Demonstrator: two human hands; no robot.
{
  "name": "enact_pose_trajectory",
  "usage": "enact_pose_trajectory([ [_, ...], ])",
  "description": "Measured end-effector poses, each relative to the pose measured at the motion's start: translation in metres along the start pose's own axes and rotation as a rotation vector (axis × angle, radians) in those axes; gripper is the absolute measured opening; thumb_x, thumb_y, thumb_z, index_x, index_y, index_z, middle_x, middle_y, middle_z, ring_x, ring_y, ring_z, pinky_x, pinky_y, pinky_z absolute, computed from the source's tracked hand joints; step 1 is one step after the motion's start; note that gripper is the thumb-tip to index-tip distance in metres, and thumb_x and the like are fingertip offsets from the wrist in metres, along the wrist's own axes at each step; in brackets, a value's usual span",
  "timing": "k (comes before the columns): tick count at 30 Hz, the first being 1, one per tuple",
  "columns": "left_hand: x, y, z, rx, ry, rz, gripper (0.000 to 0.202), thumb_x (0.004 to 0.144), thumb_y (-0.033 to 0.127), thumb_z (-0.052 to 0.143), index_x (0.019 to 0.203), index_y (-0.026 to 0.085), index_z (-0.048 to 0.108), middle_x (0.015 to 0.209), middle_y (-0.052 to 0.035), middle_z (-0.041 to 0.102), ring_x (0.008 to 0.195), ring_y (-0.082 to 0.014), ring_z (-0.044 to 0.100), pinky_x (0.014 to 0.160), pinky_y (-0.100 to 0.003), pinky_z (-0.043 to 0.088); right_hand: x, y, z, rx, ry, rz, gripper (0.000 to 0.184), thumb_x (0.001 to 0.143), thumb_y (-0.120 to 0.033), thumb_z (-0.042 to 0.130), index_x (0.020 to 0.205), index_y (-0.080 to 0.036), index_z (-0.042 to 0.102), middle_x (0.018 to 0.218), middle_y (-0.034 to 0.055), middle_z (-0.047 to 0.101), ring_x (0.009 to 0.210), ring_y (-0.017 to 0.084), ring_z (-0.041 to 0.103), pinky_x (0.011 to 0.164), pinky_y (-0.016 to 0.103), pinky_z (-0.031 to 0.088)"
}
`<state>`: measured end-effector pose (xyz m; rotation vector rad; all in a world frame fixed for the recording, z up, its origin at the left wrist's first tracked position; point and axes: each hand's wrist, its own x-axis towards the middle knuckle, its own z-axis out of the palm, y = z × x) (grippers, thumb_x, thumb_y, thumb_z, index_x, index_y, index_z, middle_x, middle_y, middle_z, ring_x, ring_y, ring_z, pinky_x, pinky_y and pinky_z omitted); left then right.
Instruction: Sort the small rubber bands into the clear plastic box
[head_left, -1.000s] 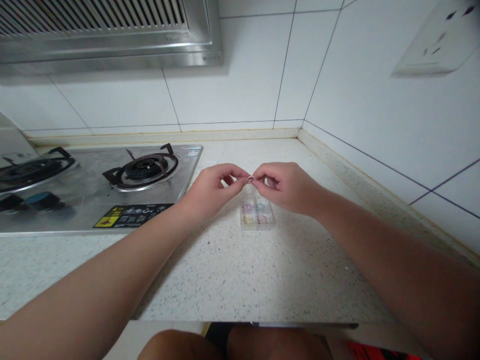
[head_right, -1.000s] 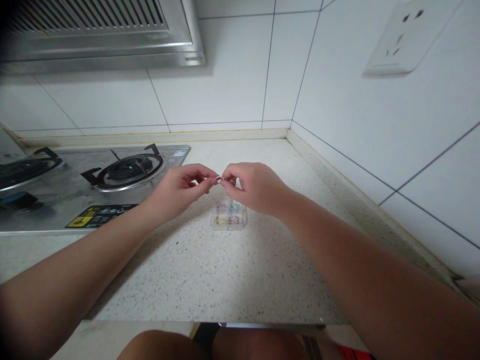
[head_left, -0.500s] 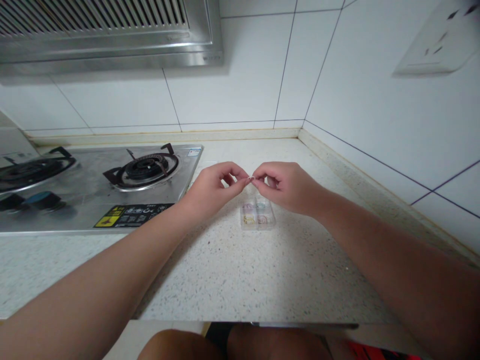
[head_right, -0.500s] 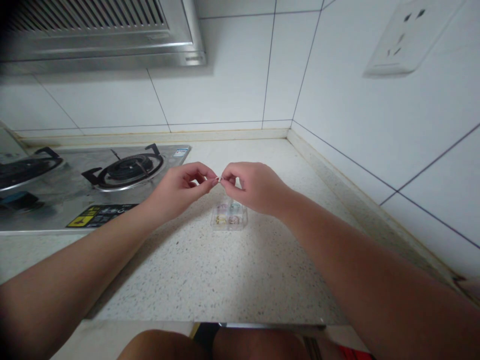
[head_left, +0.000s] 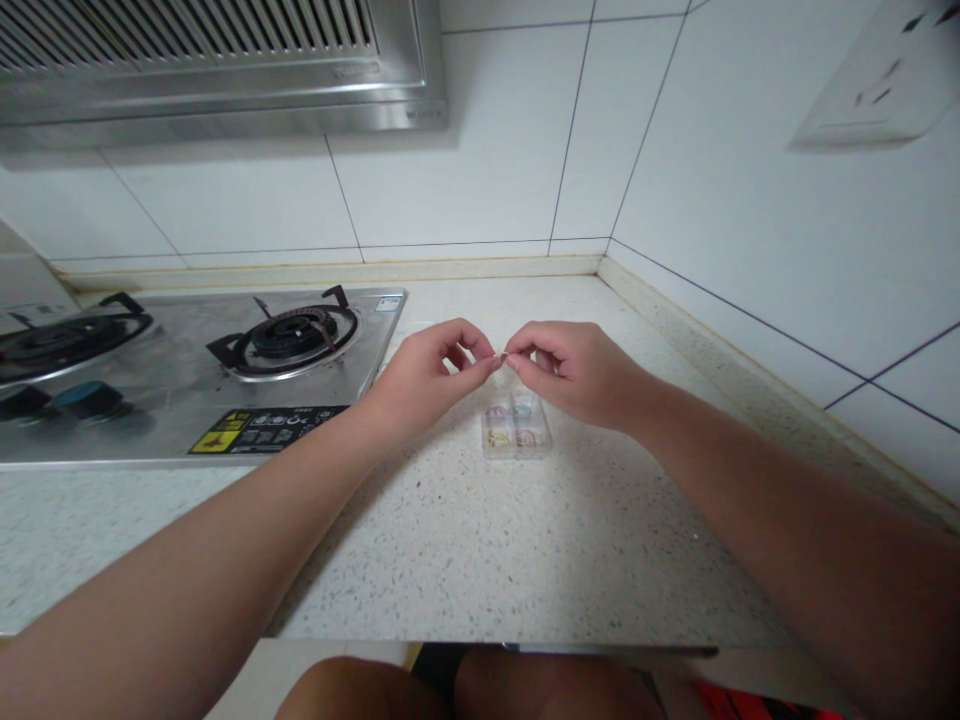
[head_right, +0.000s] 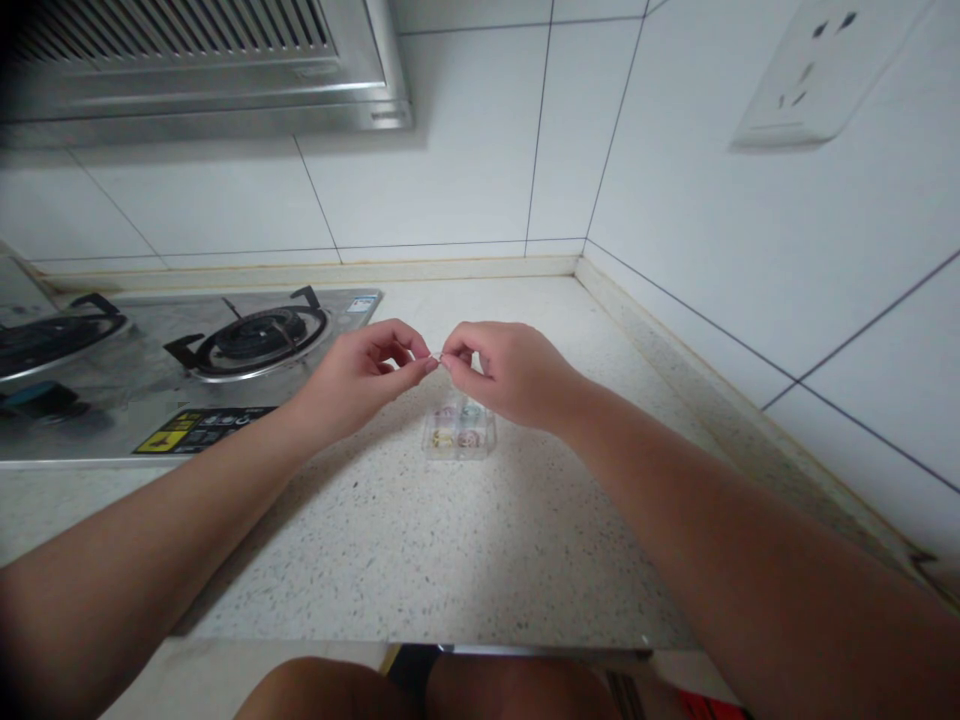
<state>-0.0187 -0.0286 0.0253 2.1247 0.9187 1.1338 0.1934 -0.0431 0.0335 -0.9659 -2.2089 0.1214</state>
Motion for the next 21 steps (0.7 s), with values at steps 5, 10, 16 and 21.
enact_pose_trajectory([
  [5, 0.0005, -0.0031, -0.0008, 0.0, 0.008, 0.003, 0.016, 0.085, 0.032, 0.071, 0.083, 0.017, 0.065, 0.082, -0.0036, 0.069, 0.069, -0.0111, 0.058, 0.056, -0.022, 0.043, -0.0005, -0.001, 0.0, 0.007, 0.0, 0.016, 0.017, 0.091, -0.029, 0.059, 0.088, -0.017, 0.069, 0.066, -0.0022, 0.06, 0.054, 0.009, 0.044, 0.057, 0.026, 0.031],
  [10, 0.0006, -0.0046, -0.0005, -0.002, 0.014, 0.005, 0.017, 0.085, 0.032, 0.072, 0.083, 0.017, 0.064, 0.082, -0.0034, 0.069, 0.069, -0.0108, 0.057, 0.057, -0.022, 0.044, -0.0004, -0.0006, -0.0005, 0.004, -0.008, 0.005, 0.017, 0.091, -0.029, 0.059, 0.088, -0.016, 0.069, 0.066, -0.0022, 0.06, 0.054, 0.009, 0.044, 0.057, 0.026, 0.031],
  [16, 0.0006, -0.0027, -0.0006, -0.001, 0.026, 0.001, 0.017, 0.085, 0.031, 0.072, 0.082, 0.017, 0.062, 0.08, -0.0027, 0.066, 0.068, -0.0105, 0.056, 0.057, -0.023, 0.043, -0.0006, 0.0001, -0.0004, 0.0, -0.027, -0.036, 0.016, 0.091, -0.028, 0.058, 0.087, -0.016, 0.068, 0.066, -0.0026, 0.059, 0.056, 0.009, 0.044, 0.059, 0.026, 0.031],
  [21, 0.0012, -0.0036, -0.0004, -0.023, 0.043, -0.006, 0.017, 0.085, 0.031, 0.072, 0.084, 0.018, 0.062, 0.079, -0.0024, 0.066, 0.067, -0.0108, 0.057, 0.056, -0.023, 0.043, -0.0005, -0.0013, -0.0003, 0.002, -0.024, -0.037, 0.016, 0.092, -0.028, 0.057, 0.086, -0.017, 0.068, 0.066, -0.0021, 0.059, 0.057, 0.01, 0.045, 0.061, 0.026, 0.032],
])
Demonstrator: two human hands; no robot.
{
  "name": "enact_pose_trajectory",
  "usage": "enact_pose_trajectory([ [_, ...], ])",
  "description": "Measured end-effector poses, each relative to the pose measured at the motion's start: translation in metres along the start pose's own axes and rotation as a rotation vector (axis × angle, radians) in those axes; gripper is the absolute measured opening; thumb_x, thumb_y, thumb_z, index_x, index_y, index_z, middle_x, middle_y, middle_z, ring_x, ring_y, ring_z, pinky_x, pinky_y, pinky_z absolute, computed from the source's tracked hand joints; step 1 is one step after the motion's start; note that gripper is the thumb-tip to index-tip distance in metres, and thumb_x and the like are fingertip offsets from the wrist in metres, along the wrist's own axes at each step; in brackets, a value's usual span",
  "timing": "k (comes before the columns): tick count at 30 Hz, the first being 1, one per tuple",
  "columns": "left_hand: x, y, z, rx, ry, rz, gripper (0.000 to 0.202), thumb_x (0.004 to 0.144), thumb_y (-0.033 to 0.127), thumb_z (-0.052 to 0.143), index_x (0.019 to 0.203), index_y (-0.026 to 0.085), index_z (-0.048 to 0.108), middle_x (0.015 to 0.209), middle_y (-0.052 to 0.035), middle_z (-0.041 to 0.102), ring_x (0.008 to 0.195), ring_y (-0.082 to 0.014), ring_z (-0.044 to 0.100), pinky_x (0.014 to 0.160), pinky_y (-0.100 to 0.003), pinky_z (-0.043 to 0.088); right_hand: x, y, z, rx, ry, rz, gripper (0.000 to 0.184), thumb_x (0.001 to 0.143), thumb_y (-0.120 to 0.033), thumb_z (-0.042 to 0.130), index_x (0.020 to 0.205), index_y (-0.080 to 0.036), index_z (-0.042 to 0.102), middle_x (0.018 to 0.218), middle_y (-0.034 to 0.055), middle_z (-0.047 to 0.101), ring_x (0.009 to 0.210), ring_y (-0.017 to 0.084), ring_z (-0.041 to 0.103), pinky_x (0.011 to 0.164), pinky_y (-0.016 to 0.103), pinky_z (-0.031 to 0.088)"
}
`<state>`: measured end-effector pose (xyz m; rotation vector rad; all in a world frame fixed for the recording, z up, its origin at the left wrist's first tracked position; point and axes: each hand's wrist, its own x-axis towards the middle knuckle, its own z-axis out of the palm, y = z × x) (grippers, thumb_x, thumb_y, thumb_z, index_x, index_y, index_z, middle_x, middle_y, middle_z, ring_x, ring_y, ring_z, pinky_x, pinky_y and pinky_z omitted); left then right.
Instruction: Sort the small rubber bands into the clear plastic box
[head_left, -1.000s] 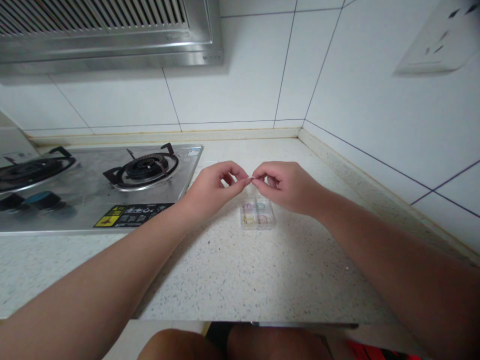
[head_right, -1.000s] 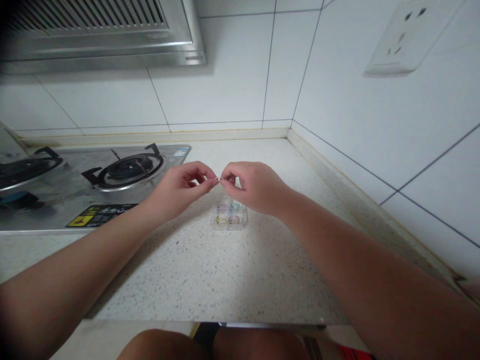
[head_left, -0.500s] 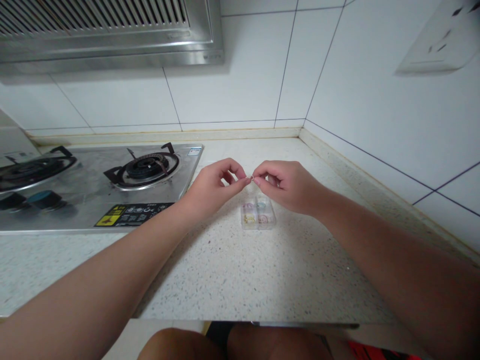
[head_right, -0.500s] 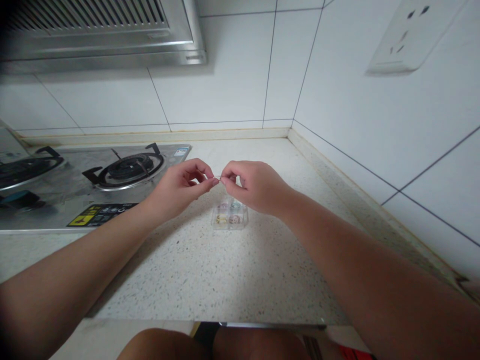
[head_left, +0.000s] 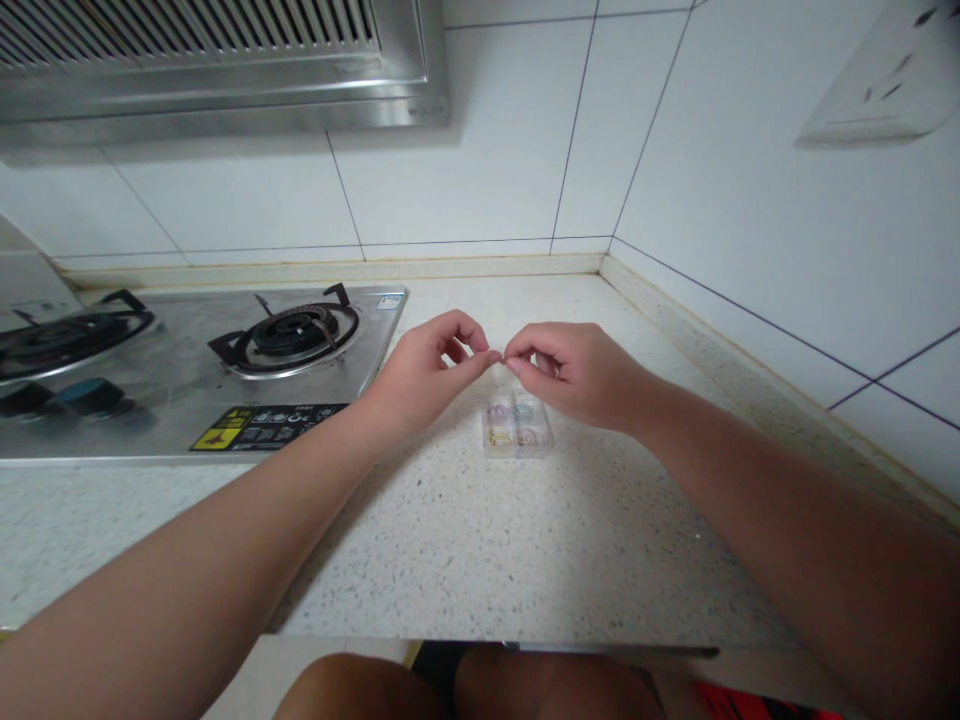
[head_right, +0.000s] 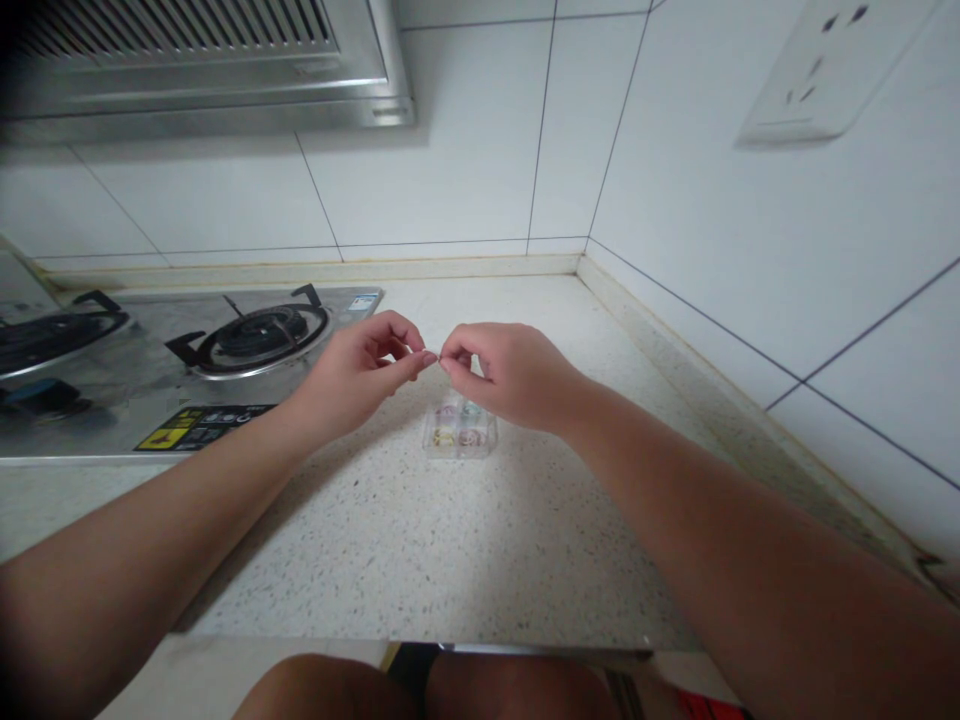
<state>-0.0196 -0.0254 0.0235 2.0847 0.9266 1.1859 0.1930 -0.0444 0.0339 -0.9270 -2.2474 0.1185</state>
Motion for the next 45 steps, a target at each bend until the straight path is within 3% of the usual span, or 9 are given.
enact_pose_trajectory([
  [15, 0.0, 0.003, -0.001, -0.007, -0.016, -0.021, 0.009, 0.088, 0.026, 0.066, 0.088, 0.017, 0.068, 0.082, -0.0038, 0.069, 0.067, -0.0108, 0.058, 0.054, -0.022, 0.043, 0.0, 0.0, -0.001, -0.037, -0.008, 0.017, 0.015, 0.09, -0.026, 0.058, 0.089, -0.017, 0.07, 0.065, -0.0024, 0.059, 0.055, 0.01, 0.044, 0.06, 0.026, 0.032],
  [28, 0.001, -0.002, 0.002, -0.152, -0.061, -0.053, 0.017, 0.093, 0.033, 0.063, 0.091, 0.017, 0.068, 0.084, -0.0039, 0.068, 0.065, -0.0099, 0.058, 0.05, -0.02, 0.044, 0.0, 0.001, 0.0, -0.077, -0.026, 0.023, 0.016, 0.09, -0.026, 0.058, 0.092, -0.018, 0.072, 0.065, -0.0021, 0.061, 0.055, 0.01, 0.045, 0.06, 0.026, 0.032],
  [40, -0.001, 0.006, 0.002, -0.566, -0.093, -0.219, 0.022, 0.09, 0.04, 0.066, 0.098, 0.02, 0.066, 0.1, -0.0055, 0.07, 0.066, -0.0088, 0.06, 0.047, -0.018, 0.041, 0.0, 0.0, -0.001, -0.161, -0.062, -0.018, 0.013, 0.09, -0.026, 0.057, 0.084, -0.018, 0.067, 0.062, -0.0033, 0.057, 0.053, 0.009, 0.043, 0.059, 0.026, 0.031],
  [45, -0.002, 0.008, 0.002, -0.689, -0.14, -0.239, 0.018, 0.089, 0.036, 0.067, 0.094, 0.019, 0.065, 0.094, -0.0034, 0.068, 0.062, -0.0075, 0.057, 0.045, -0.017, 0.038, -0.001, 0.001, -0.001, -0.173, -0.072, -0.011, 0.012, 0.089, -0.025, 0.058, 0.089, -0.018, 0.068, 0.064, -0.0025, 0.06, 0.055, 0.01, 0.046, 0.06, 0.026, 0.031],
])
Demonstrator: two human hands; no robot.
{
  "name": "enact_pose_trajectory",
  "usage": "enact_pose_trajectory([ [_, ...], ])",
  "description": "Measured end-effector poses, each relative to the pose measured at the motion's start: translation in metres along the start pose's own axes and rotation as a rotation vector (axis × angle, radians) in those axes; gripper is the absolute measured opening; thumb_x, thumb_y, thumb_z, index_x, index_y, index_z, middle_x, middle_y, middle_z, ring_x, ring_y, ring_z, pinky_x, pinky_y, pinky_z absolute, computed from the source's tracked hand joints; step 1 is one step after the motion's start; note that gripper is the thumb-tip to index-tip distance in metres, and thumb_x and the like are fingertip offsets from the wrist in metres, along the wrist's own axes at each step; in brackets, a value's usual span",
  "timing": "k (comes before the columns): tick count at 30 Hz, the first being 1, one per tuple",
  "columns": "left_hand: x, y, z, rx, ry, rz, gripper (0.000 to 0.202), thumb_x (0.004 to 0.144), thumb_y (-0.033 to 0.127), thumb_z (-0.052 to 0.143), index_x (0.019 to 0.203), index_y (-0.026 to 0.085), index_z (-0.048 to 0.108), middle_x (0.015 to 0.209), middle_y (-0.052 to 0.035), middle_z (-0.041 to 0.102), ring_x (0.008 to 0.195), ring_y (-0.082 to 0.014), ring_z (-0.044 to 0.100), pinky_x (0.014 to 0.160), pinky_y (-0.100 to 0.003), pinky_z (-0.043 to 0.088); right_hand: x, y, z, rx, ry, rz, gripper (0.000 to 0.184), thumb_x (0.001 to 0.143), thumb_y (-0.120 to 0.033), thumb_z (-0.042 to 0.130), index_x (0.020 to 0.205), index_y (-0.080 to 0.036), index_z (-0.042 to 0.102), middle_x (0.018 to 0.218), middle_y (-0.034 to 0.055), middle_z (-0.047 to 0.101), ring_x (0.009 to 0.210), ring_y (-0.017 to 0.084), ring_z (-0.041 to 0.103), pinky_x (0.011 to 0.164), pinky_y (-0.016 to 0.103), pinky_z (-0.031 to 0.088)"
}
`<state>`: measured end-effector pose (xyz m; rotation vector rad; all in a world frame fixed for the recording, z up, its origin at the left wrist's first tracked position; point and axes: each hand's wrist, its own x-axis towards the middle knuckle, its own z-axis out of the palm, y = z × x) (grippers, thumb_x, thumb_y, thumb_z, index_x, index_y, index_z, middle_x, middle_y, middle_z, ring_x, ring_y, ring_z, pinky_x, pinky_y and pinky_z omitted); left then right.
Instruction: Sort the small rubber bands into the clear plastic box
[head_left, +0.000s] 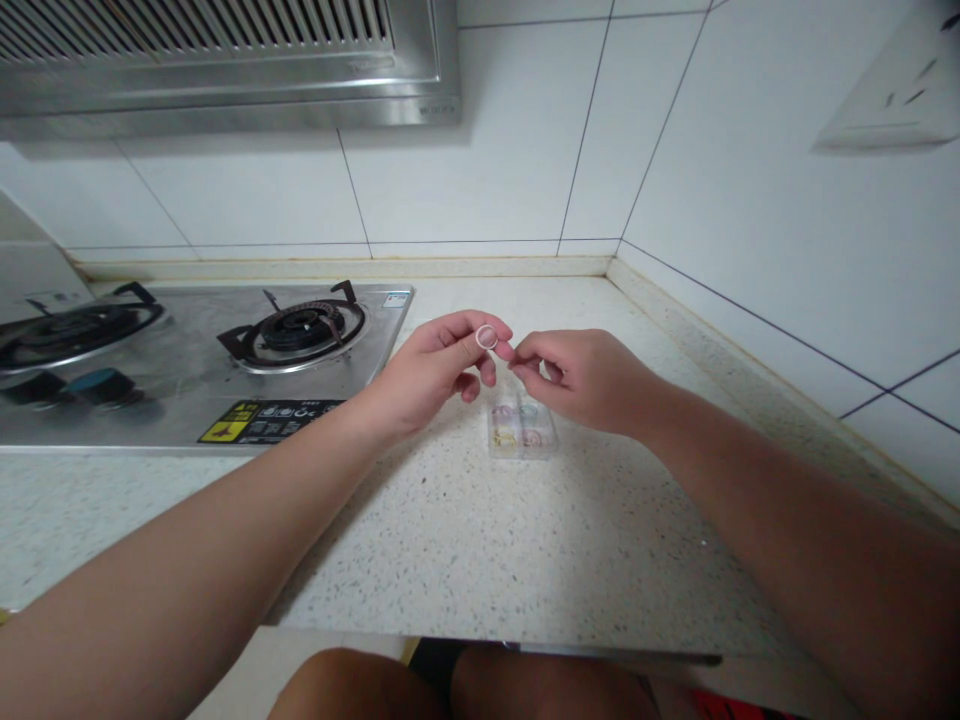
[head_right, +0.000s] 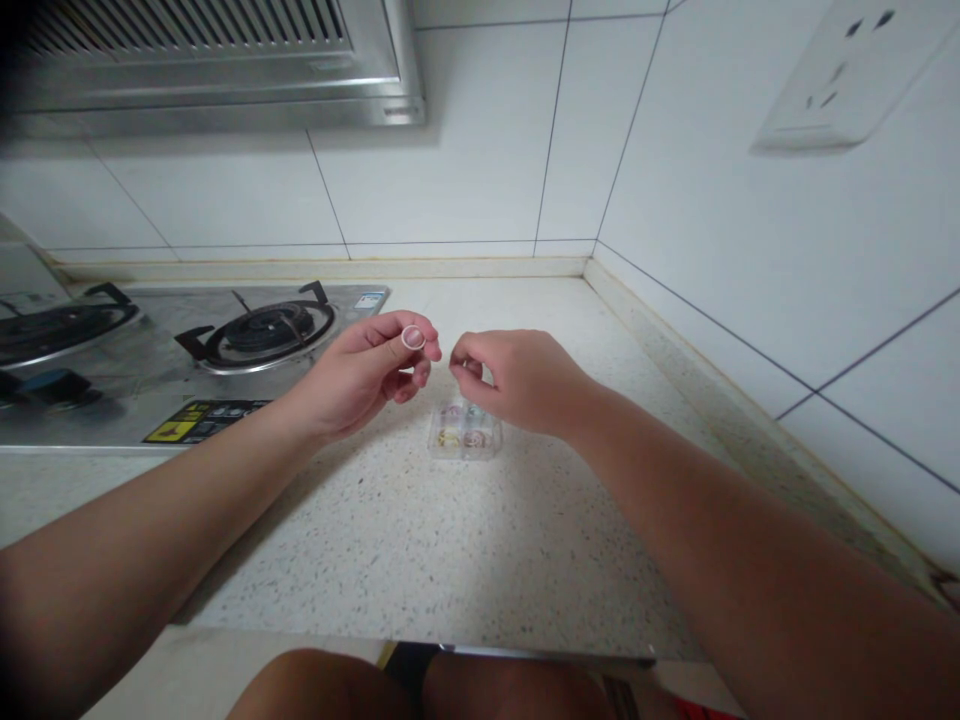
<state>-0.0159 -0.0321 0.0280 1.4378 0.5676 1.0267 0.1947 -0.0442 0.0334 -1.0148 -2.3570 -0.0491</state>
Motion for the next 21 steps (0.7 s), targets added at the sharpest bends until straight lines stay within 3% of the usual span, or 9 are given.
enact_pose_trajectory([
  [8, -0.0014, 0.0009, 0.0018, -0.082, -0.094, -0.022, 0.016, 0.092, 0.032, 0.066, 0.089, 0.016, 0.063, 0.08, -0.0001, 0.062, 0.06, -0.0066, 0.055, 0.045, -0.015, 0.038, 0.0002, -0.001, -0.0003, -0.033, -0.034, -0.007, 0.012, 0.089, -0.024, 0.057, 0.086, -0.018, 0.067, 0.064, -0.0032, 0.059, 0.055, 0.009, 0.047, 0.059, 0.025, 0.031],
  [21, -0.0018, 0.0006, 0.003, -0.126, -0.062, -0.052, 0.017, 0.089, 0.032, 0.069, 0.089, 0.016, 0.063, 0.084, -0.0001, 0.062, 0.06, -0.0063, 0.056, 0.043, -0.015, 0.037, -0.0007, -0.0002, -0.0001, -0.067, -0.046, -0.018, 0.012, 0.089, -0.024, 0.057, 0.087, -0.018, 0.067, 0.066, -0.0025, 0.062, 0.057, 0.01, 0.051, 0.059, 0.025, 0.031],
])
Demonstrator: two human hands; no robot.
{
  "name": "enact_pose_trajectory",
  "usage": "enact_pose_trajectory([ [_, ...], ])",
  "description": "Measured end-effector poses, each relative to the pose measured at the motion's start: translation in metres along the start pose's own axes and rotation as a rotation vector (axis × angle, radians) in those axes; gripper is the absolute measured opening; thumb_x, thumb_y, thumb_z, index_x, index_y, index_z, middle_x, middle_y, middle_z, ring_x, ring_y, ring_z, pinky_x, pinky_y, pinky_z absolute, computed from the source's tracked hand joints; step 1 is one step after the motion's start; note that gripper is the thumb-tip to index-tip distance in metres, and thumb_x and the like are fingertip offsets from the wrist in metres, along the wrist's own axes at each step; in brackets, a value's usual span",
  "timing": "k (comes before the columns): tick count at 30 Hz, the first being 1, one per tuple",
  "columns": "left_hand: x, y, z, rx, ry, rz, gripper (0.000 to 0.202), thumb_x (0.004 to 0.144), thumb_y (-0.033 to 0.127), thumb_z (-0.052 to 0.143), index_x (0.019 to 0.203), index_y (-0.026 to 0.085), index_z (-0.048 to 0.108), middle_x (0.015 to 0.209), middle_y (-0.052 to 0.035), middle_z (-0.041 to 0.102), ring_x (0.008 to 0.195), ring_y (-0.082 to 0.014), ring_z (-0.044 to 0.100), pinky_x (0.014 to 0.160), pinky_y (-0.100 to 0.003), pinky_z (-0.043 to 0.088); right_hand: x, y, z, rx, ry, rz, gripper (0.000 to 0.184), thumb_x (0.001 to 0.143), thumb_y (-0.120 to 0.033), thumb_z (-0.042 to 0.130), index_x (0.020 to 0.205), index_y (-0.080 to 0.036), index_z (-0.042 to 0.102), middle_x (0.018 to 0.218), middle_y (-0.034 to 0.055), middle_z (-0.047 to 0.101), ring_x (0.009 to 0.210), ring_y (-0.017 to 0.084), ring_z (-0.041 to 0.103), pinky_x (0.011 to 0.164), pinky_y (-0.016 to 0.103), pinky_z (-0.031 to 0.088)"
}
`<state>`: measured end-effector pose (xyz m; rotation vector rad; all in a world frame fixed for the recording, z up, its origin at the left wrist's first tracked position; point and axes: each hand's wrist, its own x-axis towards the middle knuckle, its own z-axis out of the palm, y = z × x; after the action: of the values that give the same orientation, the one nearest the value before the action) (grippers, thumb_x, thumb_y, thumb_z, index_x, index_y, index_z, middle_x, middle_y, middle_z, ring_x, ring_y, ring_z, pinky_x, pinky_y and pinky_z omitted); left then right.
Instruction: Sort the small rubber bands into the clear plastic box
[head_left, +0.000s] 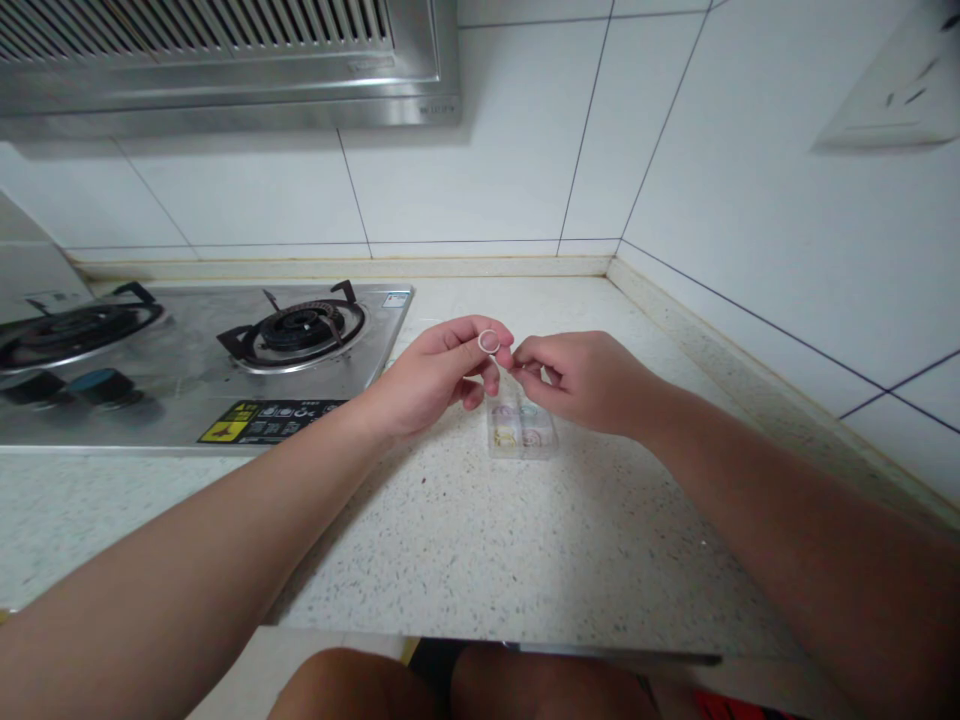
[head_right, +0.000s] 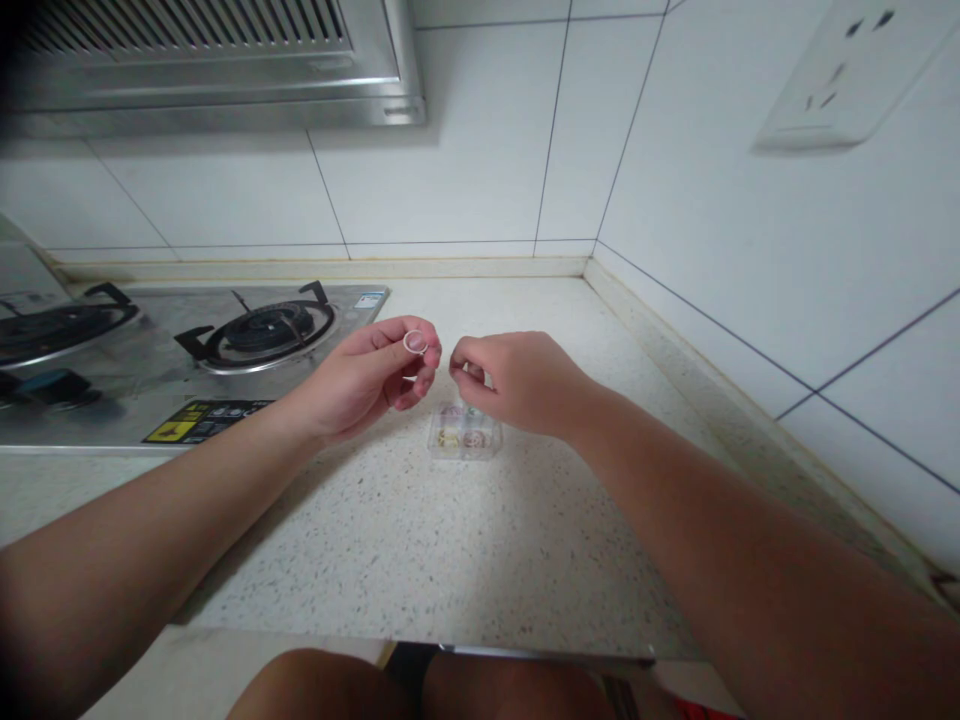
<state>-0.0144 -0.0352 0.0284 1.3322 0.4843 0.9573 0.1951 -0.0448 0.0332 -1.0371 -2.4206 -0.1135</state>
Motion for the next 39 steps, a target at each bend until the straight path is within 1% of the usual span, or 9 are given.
enact_pose_trajectory([
  [5, 0.0002, -0.0002, -0.0002, 0.04, 0.017, 0.001, 0.02, 0.087, 0.034, 0.072, 0.092, 0.017, 0.065, 0.086, -0.0007, 0.064, 0.061, -0.0059, 0.056, 0.044, -0.015, 0.036, 0.0003, -0.0013, -0.0011, -0.007, 0.002, -0.001, 0.012, 0.089, -0.024, 0.058, 0.088, -0.018, 0.068, 0.063, -0.0027, 0.061, 0.055, 0.01, 0.05, 0.059, 0.025, 0.031],
  [10, 0.0006, 0.0, -0.0002, 0.074, -0.004, 0.018, 0.023, 0.085, 0.036, 0.075, 0.088, 0.016, 0.065, 0.081, 0.0009, 0.062, 0.06, -0.0054, 0.054, 0.044, -0.015, 0.038, 0.0, -0.0005, -0.0001, -0.026, 0.004, 0.0, 0.014, 0.089, -0.025, 0.057, 0.088, -0.018, 0.069, 0.062, -0.0025, 0.061, 0.056, 0.011, 0.05, 0.058, 0.025, 0.03],
  [16, 0.0003, -0.0002, -0.0002, 0.109, -0.01, 0.025, 0.023, 0.084, 0.036, 0.076, 0.088, 0.016, 0.065, 0.091, -0.0015, 0.065, 0.069, -0.0079, 0.06, 0.047, -0.015, 0.042, -0.0004, 0.0004, 0.0003, -0.047, -0.001, -0.005, 0.017, 0.091, -0.027, 0.055, 0.086, -0.017, 0.067, 0.064, -0.001, 0.062, 0.057, 0.011, 0.051, 0.058, 0.026, 0.03],
  [21, 0.0002, -0.0014, -0.0019, 0.089, 0.006, 0.037, 0.021, 0.084, 0.031, 0.076, 0.085, 0.017, 0.061, 0.093, -0.0013, 0.065, 0.072, -0.0088, 0.061, 0.048, -0.016, 0.044, -0.0003, -0.0001, 0.0001, -0.03, -0.011, 0.0, 0.016, 0.091, -0.027, 0.056, 0.087, -0.017, 0.068, 0.066, -0.0011, 0.064, 0.057, 0.011, 0.054, 0.058, 0.026, 0.029],
  [25, 0.0005, -0.0026, -0.0035, 0.099, -0.011, 0.049, 0.02, 0.085, 0.03, 0.075, 0.086, 0.017, 0.061, 0.089, -0.0011, 0.065, 0.072, -0.0088, 0.06, 0.049, -0.016, 0.044, 0.0003, -0.0003, 0.0005, -0.043, -0.008, -0.011, 0.018, 0.092, -0.028, 0.054, 0.085, -0.017, 0.067, 0.066, -0.0006, 0.064, 0.057, 0.011, 0.053, 0.058, 0.027, 0.028],
  [32, -0.0005, -0.0007, -0.0012, 0.125, -0.001, 0.051, 0.026, 0.079, 0.032, 0.081, 0.084, 0.017, 0.06, 0.083, 0.0004, 0.061, 0.069, -0.0084, 0.058, 0.048, -0.015, 0.041, 0.0005, -0.0015, -0.0002, -0.047, -0.015, -0.01, 0.017, 0.092, -0.027, 0.054, 0.083, -0.018, 0.065, 0.066, -0.0008, 0.063, 0.057, 0.012, 0.051, 0.058, 0.027, 0.027],
  [39, -0.0004, 0.0003, -0.0005, 0.135, 0.017, 0.028, 0.028, 0.078, 0.035, 0.081, 0.084, 0.017, 0.061, 0.083, -0.0001, 0.062, 0.068, -0.0084, 0.057, 0.048, -0.016, 0.041, 0.0007, -0.0018, -0.0006, -0.051, -0.021, -0.006, 0.017, 0.092, -0.027, 0.054, 0.083, -0.018, 0.065, 0.064, -0.0007, 0.062, 0.057, 0.012, 0.05, 0.059, 0.027, 0.028],
])
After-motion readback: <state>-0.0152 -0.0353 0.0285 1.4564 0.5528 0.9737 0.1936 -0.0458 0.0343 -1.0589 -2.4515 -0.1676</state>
